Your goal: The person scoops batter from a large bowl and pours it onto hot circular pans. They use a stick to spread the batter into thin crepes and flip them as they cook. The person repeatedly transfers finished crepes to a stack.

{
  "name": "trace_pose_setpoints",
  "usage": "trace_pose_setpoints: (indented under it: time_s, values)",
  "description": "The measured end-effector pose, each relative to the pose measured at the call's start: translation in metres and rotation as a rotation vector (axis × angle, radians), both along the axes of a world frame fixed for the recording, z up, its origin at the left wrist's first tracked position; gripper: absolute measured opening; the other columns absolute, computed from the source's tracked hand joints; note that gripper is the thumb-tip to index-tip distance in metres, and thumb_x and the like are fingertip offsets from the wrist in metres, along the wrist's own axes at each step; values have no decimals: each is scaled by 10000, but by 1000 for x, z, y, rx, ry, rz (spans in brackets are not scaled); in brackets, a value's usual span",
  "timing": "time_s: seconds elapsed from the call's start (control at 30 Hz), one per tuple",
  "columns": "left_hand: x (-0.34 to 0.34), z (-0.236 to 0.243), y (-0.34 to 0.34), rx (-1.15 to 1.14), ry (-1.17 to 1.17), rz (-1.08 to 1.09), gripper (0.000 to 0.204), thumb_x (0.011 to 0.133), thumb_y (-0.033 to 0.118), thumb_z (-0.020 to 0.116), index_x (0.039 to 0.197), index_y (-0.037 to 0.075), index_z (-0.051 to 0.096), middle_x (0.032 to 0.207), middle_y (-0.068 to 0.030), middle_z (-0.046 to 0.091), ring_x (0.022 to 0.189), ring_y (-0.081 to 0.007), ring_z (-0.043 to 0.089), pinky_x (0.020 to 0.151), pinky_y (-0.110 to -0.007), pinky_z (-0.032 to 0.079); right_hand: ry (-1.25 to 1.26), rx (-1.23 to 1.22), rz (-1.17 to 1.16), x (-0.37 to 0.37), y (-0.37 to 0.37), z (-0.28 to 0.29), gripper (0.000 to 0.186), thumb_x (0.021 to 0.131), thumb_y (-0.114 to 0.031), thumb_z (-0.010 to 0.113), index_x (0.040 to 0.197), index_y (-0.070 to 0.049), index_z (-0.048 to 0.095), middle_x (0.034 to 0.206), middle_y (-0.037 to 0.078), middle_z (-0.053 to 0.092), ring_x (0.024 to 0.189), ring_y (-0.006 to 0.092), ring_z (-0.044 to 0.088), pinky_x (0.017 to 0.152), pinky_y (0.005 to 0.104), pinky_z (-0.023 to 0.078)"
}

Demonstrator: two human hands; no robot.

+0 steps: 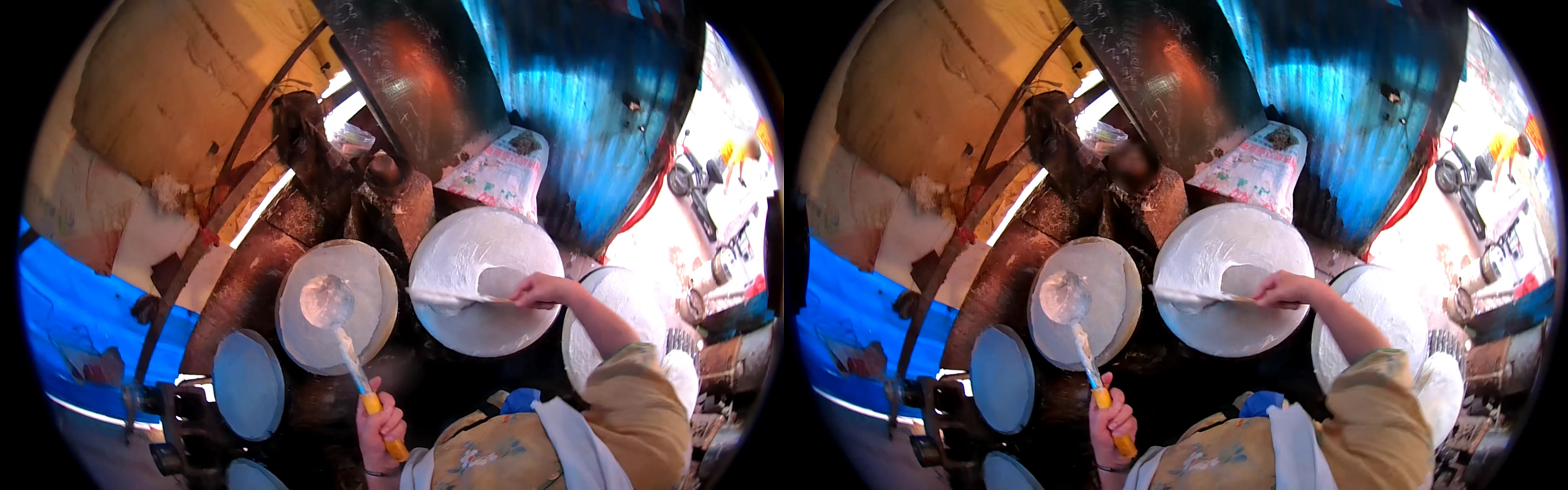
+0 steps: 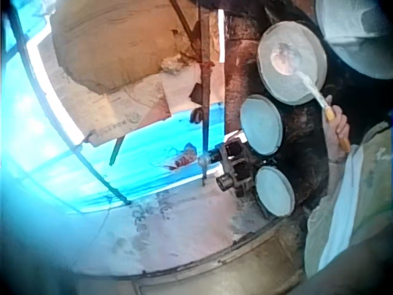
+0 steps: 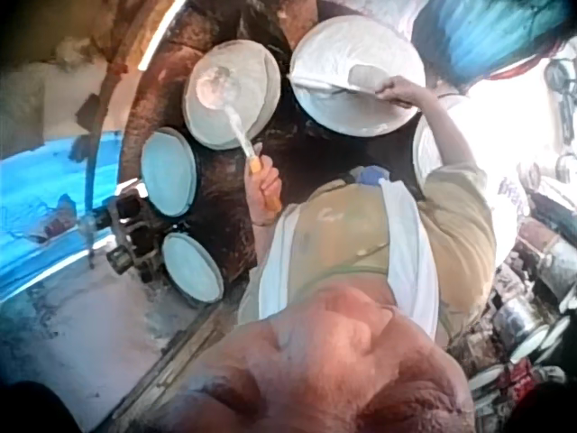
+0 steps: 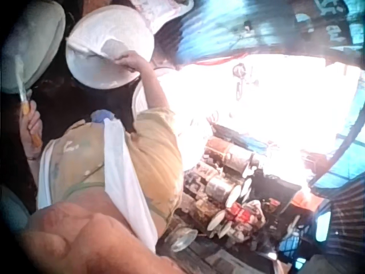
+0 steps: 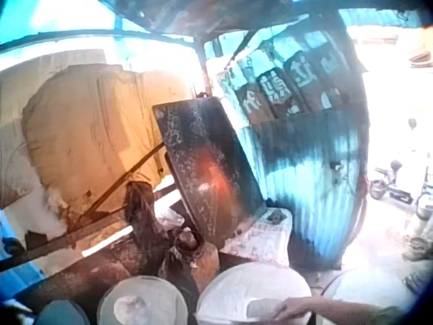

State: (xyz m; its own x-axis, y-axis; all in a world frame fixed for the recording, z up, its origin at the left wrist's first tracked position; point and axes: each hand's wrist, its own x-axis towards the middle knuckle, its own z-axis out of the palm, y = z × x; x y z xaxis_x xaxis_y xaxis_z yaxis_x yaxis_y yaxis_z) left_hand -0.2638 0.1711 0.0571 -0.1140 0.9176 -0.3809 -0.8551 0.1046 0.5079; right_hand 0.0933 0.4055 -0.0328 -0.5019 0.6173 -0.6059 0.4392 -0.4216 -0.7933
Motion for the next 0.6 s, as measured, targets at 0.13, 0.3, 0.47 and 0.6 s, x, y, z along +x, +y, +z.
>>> trace_pose_setpoints:
  time_s: [0.13, 0.3, 0.47, 0.6]
  values:
    - [-4, 1, -25, -17, 105, -17, 449, 839, -63, 433, 1277, 33, 409, 769, -54, 448, 447, -51, 385, 380, -162, 369, -74, -200, 136, 64, -1, 5, 230, 785, -168, 714, 1003, -101, 686, 642, -12, 600, 433, 50, 466, 347, 194, 310]
    - [18, 7, 2, -76, 160, -117, 506, 802, -108, 427, 1275, 70, 436, 744, -42, 424, 436, -61, 344, 364, -169, 313, -29, 146, -265, 20, 43, -15, 262, 755, -266, 723, 969, -117, 703, 705, 17, 619, 542, 57, 518, 435, 209, 402]
    - [45, 23, 5, -88, 32, -154, 479, 850, -94, 418, 1301, 65, 378, 790, -6, 381, 490, -38, 328, 362, -129, 287, -3, 4, 78, 10, -7, -37, 272, 738, -182, 726, 1006, -154, 690, 564, -20, 521, 362, 77, 385, 317, 228, 265]
    - [37, 10, -11, -19, -91, -233, 494, 863, -68, 406, 1335, 50, 324, 789, -12, 349, 537, -53, 345, 393, -152, 308, 76, -71, -13, 79, -35, -36, 252, 745, -180, 740, 987, -139, 683, 549, -29, 496, 386, 45, 375, 334, 207, 227]
